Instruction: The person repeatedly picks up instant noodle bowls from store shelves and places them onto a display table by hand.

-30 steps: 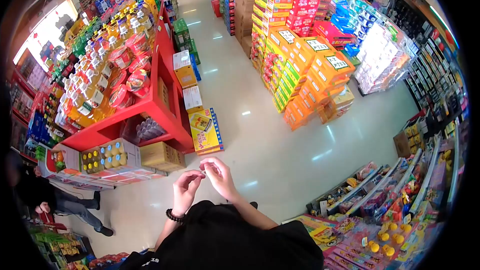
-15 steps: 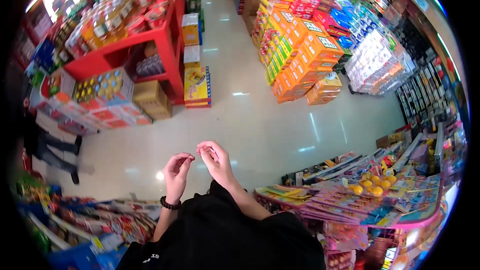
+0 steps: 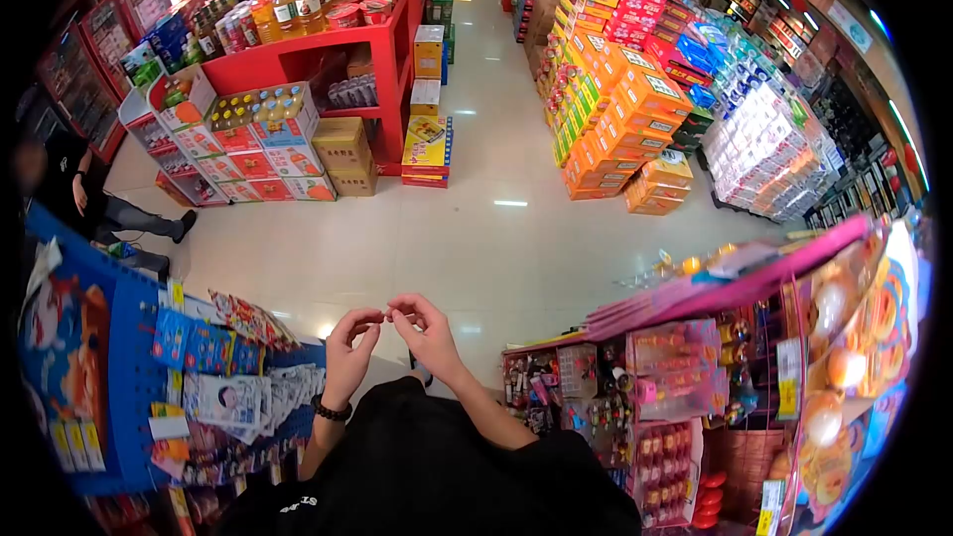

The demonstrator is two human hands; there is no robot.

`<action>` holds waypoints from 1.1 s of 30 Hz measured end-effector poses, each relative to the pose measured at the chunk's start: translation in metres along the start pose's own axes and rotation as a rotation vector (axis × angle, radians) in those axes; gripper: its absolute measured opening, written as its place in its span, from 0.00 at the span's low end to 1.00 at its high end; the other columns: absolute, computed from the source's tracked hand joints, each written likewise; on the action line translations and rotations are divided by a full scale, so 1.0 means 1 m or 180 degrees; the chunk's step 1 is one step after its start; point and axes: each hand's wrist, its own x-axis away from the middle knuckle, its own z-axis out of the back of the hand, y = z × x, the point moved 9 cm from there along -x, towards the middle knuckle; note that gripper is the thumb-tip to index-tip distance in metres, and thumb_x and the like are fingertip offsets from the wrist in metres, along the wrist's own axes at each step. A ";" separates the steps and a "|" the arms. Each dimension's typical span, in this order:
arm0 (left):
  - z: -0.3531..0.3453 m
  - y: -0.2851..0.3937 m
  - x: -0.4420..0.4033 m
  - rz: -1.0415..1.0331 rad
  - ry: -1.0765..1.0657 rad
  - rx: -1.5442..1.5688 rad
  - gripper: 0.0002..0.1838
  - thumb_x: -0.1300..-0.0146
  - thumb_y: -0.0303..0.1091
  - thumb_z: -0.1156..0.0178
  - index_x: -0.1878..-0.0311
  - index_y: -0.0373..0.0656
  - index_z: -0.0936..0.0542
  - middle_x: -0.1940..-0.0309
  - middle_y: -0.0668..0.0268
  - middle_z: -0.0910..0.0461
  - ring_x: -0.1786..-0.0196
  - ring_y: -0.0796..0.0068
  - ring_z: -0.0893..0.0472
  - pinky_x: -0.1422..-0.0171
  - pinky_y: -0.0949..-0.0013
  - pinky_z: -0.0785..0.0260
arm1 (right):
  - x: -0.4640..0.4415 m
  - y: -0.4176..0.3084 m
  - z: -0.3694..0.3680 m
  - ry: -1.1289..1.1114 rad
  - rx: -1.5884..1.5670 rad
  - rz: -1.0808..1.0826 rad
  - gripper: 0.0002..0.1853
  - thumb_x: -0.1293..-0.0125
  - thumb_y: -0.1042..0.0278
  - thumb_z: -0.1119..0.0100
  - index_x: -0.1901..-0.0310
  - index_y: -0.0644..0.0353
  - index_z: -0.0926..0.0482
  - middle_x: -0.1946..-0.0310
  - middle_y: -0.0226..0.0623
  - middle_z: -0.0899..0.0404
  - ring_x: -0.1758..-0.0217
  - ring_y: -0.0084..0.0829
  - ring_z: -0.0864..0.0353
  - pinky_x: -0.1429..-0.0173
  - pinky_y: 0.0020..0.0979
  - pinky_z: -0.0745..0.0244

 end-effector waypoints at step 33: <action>0.275 0.031 0.580 0.0294 0.1352 0.0290 0.19 0.33 0.19 0.43 0.39 0.35 0.25 0.38 0.57 0.24 0.36 0.71 0.22 0.36 0.68 0.28 | 0.461 0.082 -0.342 -0.1025 0.0074 -0.0698 0.07 0.27 0.74 0.43 0.51 0.63 0.22 0.59 0.32 0.19 0.53 0.23 0.19 0.47 0.26 0.24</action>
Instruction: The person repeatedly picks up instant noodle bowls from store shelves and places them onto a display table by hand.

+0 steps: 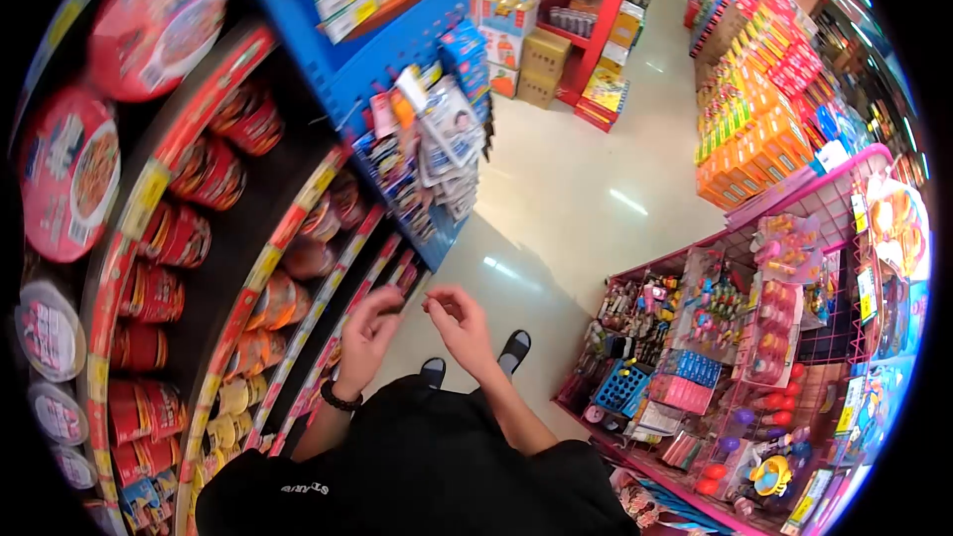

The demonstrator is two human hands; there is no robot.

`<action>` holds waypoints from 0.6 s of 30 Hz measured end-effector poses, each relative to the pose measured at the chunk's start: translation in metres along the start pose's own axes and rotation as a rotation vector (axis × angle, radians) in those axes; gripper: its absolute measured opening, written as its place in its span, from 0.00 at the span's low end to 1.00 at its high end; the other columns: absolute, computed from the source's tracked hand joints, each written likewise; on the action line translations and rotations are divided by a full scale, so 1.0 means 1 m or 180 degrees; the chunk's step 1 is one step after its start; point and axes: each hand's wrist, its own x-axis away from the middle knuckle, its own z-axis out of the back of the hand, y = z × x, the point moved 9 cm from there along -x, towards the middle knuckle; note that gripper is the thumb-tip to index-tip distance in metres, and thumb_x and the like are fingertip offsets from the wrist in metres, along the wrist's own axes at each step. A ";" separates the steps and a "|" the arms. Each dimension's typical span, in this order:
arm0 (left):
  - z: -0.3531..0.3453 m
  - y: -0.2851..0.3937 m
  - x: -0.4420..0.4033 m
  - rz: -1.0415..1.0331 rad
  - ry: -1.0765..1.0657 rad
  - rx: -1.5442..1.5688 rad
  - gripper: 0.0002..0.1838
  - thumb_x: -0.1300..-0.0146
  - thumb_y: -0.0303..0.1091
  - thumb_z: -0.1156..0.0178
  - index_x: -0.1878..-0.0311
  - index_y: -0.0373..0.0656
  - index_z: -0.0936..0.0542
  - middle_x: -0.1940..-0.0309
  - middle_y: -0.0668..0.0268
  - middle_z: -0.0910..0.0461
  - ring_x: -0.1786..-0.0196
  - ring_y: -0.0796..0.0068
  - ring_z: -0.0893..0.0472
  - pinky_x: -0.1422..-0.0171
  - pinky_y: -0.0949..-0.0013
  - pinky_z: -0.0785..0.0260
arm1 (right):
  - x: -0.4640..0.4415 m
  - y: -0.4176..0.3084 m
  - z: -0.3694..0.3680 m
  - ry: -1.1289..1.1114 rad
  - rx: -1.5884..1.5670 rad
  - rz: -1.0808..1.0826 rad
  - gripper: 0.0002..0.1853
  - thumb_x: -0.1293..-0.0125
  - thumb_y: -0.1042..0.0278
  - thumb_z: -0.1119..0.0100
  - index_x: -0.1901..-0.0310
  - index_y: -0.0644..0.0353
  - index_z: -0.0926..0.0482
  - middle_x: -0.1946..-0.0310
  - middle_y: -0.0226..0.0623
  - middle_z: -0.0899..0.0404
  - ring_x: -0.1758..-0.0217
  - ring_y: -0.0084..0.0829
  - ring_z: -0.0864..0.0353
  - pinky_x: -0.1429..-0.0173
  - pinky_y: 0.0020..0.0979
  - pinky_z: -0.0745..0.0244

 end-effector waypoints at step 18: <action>0.216 0.138 -0.018 -0.1389 0.0983 -0.0439 0.28 0.33 0.21 0.42 0.30 0.37 0.34 0.31 0.55 0.31 0.27 0.64 0.33 0.25 0.61 0.39 | -0.089 -0.045 -0.287 -0.1217 -0.0260 0.0478 0.14 0.29 0.77 0.45 0.43 0.62 0.28 0.53 0.35 0.20 0.52 0.23 0.20 0.48 0.27 0.22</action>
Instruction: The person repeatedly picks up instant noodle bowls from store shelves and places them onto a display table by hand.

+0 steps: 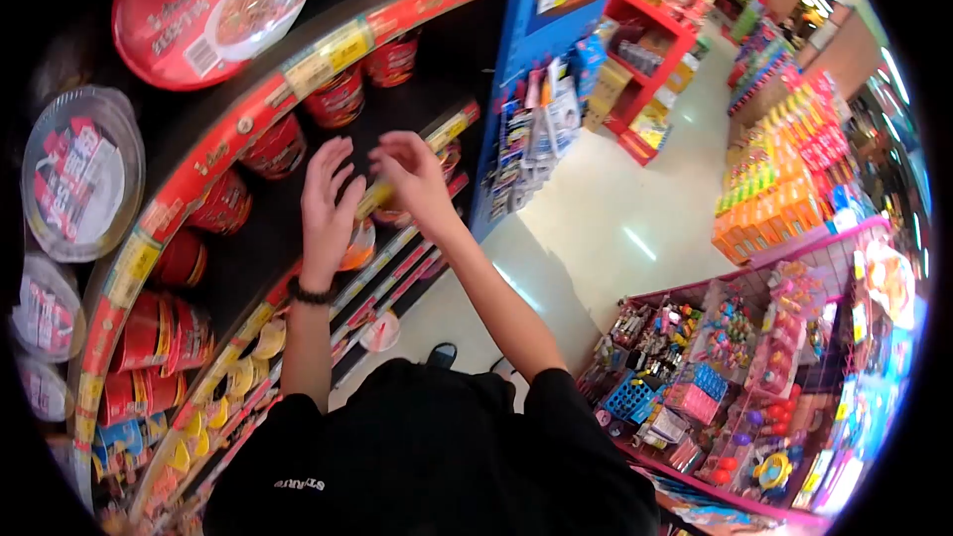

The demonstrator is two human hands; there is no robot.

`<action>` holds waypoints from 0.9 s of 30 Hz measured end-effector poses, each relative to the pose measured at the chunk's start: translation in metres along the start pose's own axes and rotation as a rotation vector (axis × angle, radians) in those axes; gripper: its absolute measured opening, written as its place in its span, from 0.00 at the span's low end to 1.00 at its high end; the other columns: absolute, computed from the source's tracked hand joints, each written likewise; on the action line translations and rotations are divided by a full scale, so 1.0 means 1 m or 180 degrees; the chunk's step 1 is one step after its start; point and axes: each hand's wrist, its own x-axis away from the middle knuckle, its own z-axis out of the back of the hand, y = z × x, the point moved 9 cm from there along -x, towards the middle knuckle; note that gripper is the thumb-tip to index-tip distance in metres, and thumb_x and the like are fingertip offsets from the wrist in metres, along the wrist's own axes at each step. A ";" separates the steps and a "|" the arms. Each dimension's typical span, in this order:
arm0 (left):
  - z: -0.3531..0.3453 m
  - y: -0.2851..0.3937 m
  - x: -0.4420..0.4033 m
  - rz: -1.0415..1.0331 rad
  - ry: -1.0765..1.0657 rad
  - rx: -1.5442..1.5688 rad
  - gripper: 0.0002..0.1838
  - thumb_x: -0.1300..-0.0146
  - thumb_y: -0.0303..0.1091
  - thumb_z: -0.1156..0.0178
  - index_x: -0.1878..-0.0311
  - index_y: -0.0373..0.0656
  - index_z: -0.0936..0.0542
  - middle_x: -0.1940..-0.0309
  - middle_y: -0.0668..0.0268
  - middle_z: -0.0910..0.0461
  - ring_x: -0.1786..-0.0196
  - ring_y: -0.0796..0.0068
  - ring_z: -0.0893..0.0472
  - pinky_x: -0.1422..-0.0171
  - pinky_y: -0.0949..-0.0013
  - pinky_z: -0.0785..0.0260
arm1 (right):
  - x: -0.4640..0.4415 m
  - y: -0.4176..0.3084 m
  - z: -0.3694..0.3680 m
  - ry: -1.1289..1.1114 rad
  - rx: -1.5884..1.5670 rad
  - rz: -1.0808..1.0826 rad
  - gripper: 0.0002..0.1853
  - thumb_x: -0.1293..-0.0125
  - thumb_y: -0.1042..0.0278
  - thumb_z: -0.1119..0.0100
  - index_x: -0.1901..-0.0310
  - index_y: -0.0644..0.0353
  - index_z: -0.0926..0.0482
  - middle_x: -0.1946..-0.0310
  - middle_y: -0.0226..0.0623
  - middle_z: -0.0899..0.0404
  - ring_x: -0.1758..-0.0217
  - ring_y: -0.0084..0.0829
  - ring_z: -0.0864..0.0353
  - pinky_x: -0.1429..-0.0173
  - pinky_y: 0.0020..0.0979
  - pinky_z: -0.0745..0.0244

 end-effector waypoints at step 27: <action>-0.038 -0.123 -0.193 0.0332 -0.0023 -0.1979 0.24 0.33 0.40 0.40 0.37 0.40 0.23 0.41 0.55 0.18 0.33 0.60 0.24 0.30 0.59 0.36 | -0.198 -0.039 0.015 0.0113 0.0774 0.0189 0.17 0.37 0.71 0.35 0.48 0.66 0.24 0.56 0.45 0.16 0.60 0.34 0.13 0.66 0.32 0.18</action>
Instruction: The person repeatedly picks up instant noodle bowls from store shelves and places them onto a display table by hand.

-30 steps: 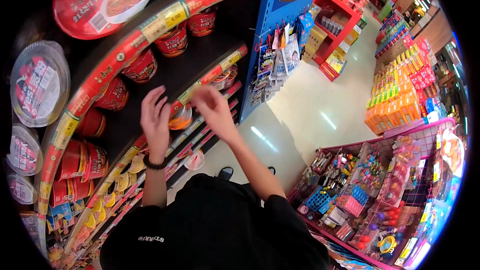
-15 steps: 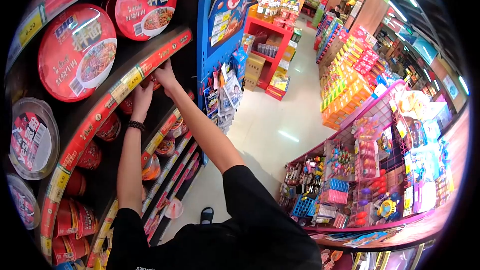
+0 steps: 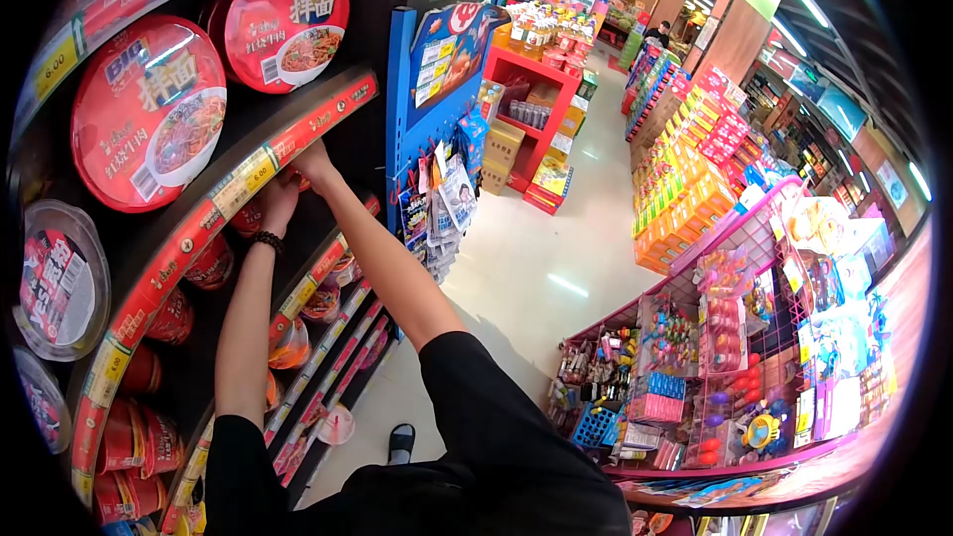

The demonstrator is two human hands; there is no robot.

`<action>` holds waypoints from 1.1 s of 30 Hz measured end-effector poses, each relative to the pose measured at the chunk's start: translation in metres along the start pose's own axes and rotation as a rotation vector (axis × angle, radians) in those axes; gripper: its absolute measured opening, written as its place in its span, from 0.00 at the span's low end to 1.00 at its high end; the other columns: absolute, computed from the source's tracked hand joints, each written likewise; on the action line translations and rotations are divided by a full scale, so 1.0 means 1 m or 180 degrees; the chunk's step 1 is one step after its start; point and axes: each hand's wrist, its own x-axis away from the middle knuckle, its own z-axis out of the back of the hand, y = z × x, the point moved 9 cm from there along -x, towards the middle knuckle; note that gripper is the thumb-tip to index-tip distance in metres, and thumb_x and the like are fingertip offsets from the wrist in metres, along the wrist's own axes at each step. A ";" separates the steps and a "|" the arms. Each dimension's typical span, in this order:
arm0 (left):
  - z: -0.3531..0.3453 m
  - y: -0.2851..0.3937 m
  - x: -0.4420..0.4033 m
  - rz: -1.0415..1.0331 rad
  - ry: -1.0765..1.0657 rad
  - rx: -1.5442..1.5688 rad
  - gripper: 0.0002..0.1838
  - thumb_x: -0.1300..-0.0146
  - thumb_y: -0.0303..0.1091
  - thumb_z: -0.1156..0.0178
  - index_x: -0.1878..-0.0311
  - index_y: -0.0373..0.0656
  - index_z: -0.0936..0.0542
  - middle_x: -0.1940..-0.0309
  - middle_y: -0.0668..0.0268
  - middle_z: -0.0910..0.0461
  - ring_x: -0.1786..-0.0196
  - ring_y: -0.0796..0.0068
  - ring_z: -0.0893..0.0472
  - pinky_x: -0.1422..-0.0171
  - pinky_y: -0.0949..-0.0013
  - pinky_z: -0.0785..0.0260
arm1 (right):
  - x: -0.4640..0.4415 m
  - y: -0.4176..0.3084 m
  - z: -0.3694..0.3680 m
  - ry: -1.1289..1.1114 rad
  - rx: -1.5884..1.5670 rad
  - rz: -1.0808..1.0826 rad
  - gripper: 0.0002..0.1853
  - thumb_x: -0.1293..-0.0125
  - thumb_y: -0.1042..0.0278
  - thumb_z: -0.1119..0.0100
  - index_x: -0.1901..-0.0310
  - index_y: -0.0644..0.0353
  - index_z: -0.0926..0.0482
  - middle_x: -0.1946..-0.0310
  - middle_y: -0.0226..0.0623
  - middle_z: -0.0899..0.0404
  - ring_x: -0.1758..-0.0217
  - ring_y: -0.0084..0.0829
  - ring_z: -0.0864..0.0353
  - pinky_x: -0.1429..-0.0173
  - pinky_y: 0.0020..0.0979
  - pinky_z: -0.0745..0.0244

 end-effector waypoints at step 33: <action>-0.012 0.037 0.017 0.0906 -0.0721 0.2715 0.19 0.31 0.37 0.36 0.39 0.47 0.23 0.48 0.68 0.19 0.49 0.81 0.19 0.47 0.71 0.23 | 0.047 -0.039 0.052 0.1479 0.1840 0.0969 0.26 0.41 0.73 0.37 0.40 0.65 0.28 0.40 0.53 0.27 0.38 0.48 0.26 0.34 0.44 0.32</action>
